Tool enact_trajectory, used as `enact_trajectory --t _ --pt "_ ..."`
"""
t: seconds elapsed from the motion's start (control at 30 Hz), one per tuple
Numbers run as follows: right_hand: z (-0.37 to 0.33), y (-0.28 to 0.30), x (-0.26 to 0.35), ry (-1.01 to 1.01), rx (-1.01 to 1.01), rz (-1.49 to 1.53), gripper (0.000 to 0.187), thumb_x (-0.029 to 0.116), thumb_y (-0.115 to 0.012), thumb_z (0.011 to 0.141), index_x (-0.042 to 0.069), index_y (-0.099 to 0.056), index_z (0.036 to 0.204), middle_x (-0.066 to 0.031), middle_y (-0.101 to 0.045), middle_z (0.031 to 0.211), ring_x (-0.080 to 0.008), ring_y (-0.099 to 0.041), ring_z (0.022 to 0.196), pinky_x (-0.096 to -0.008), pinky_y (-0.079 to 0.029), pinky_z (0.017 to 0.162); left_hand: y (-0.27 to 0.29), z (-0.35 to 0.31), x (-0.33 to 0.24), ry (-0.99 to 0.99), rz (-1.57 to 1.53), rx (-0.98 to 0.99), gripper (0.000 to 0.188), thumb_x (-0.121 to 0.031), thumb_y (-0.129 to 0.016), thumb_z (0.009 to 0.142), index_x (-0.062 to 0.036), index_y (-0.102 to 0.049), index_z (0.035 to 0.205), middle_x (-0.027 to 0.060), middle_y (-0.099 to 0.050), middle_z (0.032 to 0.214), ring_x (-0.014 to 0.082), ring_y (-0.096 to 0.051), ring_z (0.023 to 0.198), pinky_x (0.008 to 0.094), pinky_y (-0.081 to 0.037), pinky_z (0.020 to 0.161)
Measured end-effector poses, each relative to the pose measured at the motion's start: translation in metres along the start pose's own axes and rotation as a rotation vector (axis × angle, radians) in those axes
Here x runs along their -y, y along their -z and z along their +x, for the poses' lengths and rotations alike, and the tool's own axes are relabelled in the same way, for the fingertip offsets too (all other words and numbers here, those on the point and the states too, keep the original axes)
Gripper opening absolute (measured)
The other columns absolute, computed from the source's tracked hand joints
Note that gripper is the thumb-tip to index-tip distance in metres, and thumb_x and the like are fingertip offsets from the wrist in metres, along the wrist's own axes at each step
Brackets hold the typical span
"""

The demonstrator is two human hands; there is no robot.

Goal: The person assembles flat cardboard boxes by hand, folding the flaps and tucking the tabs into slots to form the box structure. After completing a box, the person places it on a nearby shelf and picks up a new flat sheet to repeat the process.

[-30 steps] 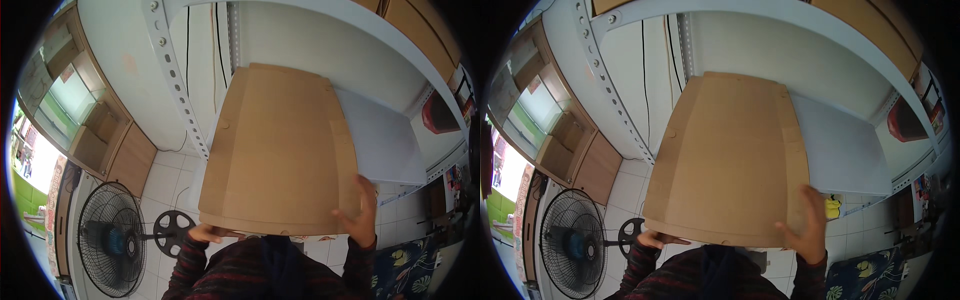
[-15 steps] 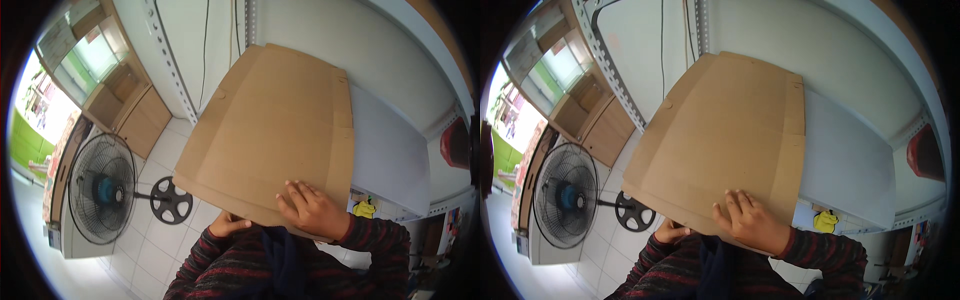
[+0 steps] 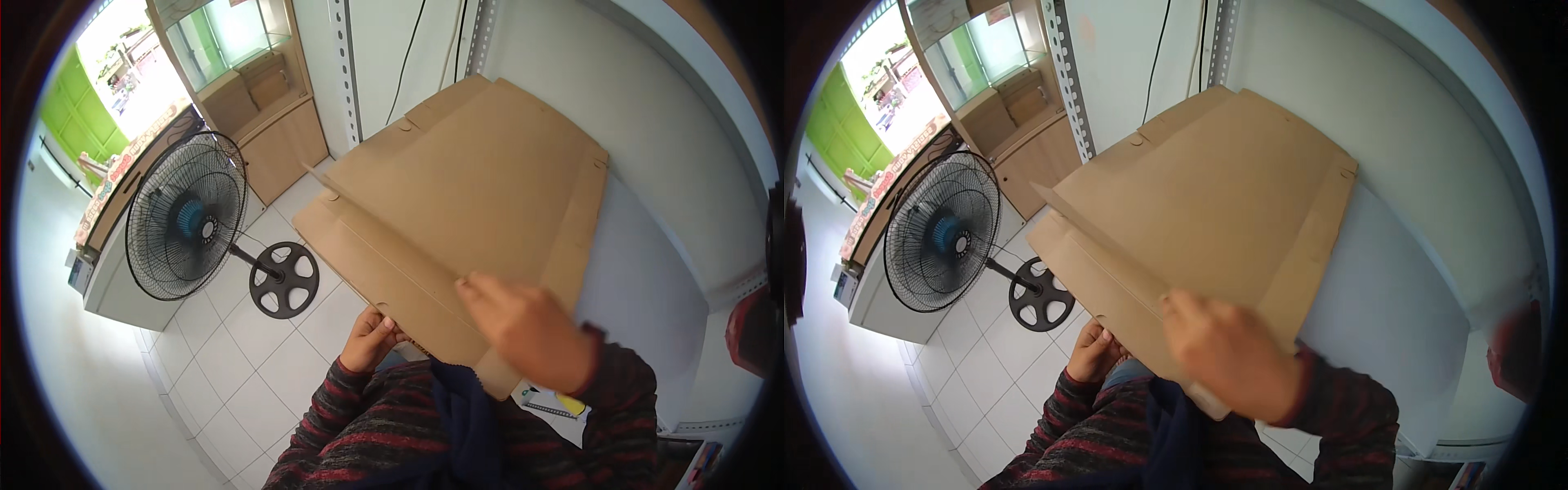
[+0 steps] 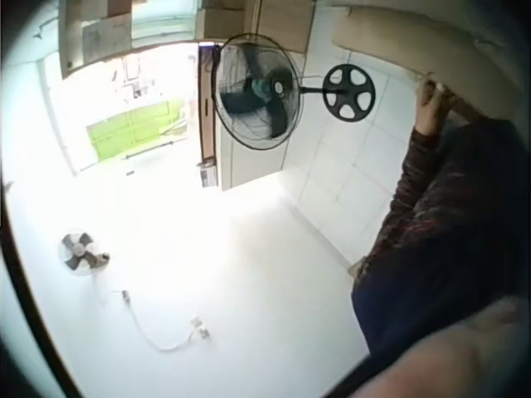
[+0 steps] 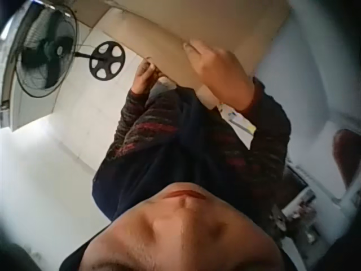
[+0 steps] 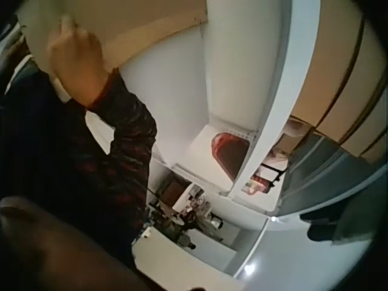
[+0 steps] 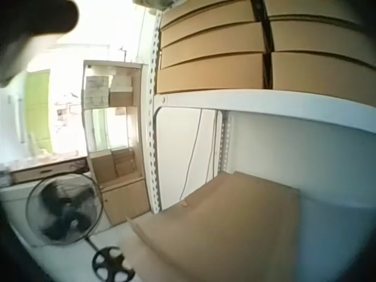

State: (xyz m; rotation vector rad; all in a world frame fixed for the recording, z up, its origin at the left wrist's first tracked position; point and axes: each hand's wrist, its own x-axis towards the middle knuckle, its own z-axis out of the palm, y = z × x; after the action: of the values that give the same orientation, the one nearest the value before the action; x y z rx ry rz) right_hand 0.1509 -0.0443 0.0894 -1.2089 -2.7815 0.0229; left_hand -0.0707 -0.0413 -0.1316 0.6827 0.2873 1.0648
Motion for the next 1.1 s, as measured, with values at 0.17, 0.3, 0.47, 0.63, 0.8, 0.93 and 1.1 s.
enact_trajectory --t 0.17,0.3,0.47,0.63,0.8,0.93,1.1 --pt "0.003 -0.043 0.03 0.046 -0.007 -0.144 0.037 0.009 -0.063 0.077 -0.013 -0.06 0.107 -0.0222 -0.06 0.107 -0.0263 -0.064 0.08 -0.0335 -0.055 0.071 0.0 0.001 -0.001 -0.019 0.042 -0.031 0.038 -0.023 -0.054 0.099 -0.0016 -0.042 0.128 0.0147 -0.059 0.121 0.026 -0.062 0.107 0.04 -0.05 0.09" --pt "0.003 -0.044 0.031 -0.061 0.076 -0.01 0.047 0.022 -0.072 0.075 -0.012 -0.061 0.105 -0.0239 -0.06 0.107 -0.0266 -0.064 0.087 -0.0331 -0.055 0.074 0.003 0.002 0.0 -0.015 0.04 -0.037 0.04 -0.022 -0.056 0.098 -0.0024 -0.042 0.129 0.0122 -0.06 0.12 0.0242 -0.062 0.107 0.0381 -0.05 0.089" --pt "0.0 -0.056 0.033 -0.031 -0.035 -0.18 0.045 0.023 -0.07 0.075 -0.013 -0.062 0.102 -0.0259 -0.06 0.106 -0.0282 -0.064 0.087 -0.0327 -0.055 0.072 0.004 0.004 -0.005 0.044 0.061 0.027 0.045 -0.019 -0.056 0.097 -0.0033 -0.039 0.136 0.014 -0.057 0.126 0.0268 -0.059 0.115 0.041 -0.049 0.096" --pt "0.001 -0.044 0.03 -0.028 -0.043 -0.27 0.024 0.013 -0.066 0.071 -0.008 -0.062 0.082 -0.022 -0.062 0.092 -0.0251 -0.063 0.066 -0.034 -0.054 0.061 -0.009 0.006 -0.019 0.126 0.133 0.028 0.043 -0.019 -0.055 0.097 -0.0038 -0.038 0.134 0.0163 -0.055 0.129 0.0312 -0.057 0.119 0.047 -0.047 0.099" --pt "0.004 0.006 0.019 -0.074 -0.036 -0.132 0.009 0.007 -0.06 0.074 0.0 -0.056 0.069 -0.0127 -0.055 0.073 -0.025 -0.061 0.059 -0.0352 -0.053 0.056 -0.007 0.007 -0.021 0.206 0.083 -0.009 0.038 -0.014 -0.055 0.096 -0.0025 -0.043 0.13 0.0151 -0.056 0.125 0.0289 -0.058 0.117 0.0464 -0.048 0.099" --pt "0.009 0.042 0.009 -0.179 -0.135 -0.042 0.007 0.004 -0.06 0.076 0.002 -0.056 0.07 -0.0102 -0.053 0.071 -0.0261 -0.06 0.057 -0.0364 -0.051 0.054 -0.008 0.009 -0.025 0.22 0.105 -0.008 0.03 -0.01 -0.052 0.096 -0.0005 -0.049 0.124 0.0148 -0.059 0.122 0.0283 -0.059 0.115 0.0458 -0.048 0.098" --pt "0.005 0.02 0.017 -0.107 -0.14 -0.147 0.006 0.006 -0.061 0.073 0.003 -0.057 0.07 -0.0098 -0.054 0.069 -0.0246 -0.061 0.058 -0.0341 -0.051 0.051 -0.004 0.012 -0.025 0.255 0.155 0.002 0.032 -0.01 -0.051 0.095 0.0035 -0.049 0.123 0.0182 -0.058 0.125 0.0304 -0.059 0.115 0.0456 -0.048 0.098"
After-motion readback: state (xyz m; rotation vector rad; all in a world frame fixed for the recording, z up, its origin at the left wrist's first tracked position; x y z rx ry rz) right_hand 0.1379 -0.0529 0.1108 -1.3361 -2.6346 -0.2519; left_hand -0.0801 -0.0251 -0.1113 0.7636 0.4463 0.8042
